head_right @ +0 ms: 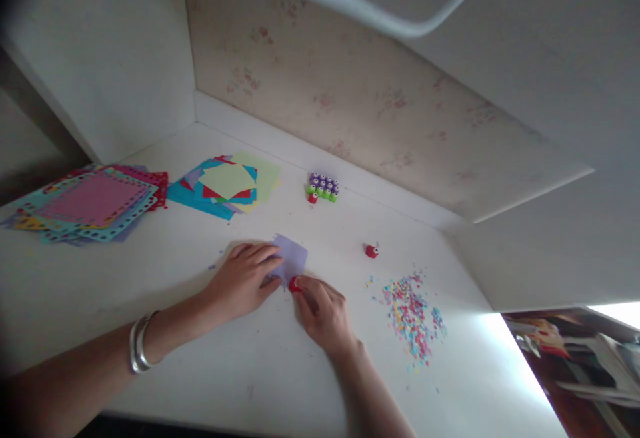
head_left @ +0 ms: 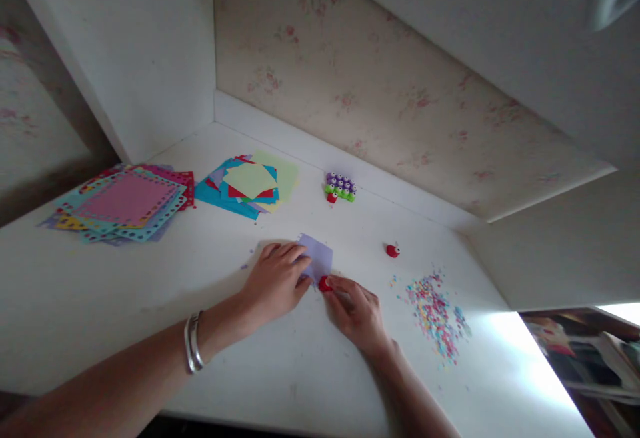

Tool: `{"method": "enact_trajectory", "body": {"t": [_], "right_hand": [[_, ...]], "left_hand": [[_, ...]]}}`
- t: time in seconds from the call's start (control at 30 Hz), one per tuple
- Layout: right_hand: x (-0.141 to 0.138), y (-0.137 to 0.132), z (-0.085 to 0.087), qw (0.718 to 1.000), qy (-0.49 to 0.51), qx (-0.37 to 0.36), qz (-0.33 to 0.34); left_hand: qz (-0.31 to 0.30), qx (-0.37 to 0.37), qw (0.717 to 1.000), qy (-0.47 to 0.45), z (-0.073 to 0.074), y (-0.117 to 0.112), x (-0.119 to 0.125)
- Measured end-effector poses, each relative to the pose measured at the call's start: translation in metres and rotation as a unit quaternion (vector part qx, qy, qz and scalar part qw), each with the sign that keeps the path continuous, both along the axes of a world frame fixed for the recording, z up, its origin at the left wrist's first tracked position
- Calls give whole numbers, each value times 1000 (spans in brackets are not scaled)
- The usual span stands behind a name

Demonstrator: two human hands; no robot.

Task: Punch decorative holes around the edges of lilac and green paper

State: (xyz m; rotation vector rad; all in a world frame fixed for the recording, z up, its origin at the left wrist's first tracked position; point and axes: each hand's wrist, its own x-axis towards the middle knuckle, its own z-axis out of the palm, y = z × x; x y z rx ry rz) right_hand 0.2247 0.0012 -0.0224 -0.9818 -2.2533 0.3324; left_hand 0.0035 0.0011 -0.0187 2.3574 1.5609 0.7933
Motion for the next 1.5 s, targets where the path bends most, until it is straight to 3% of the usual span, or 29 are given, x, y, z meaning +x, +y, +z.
{"method": "enact_trajectory", "body": {"t": [0.17,0.37,0.57,0.77,1.0,1.23,1.37,1.5], "right_hand": [[12,-3,-5,999,30,5,-28],[41,-18,4,998,21,-24,-53],[77,-26,4,991,40,-24,-126],[135,-6,-1,939,145,-87,-298],[181,9,20,875,156,-110,-445],[201,26,34,853,169,-140,-474],[190,44,32,872,124,-124,-457],[171,70,19,893,106,-122,-419]], "left_hand": [[-2,2,1000,0,0,1,-2],[-6,-9,1000,-3,0,1,-3],[-14,-13,1000,-3,-3,1,-2],[-26,-9,1000,8,-2,2,-4],[18,7,999,26,-4,4,-3],[20,15,999,35,-11,6,-3],[27,18,998,46,-13,6,-3],[25,19,998,52,-13,7,-4]]}}
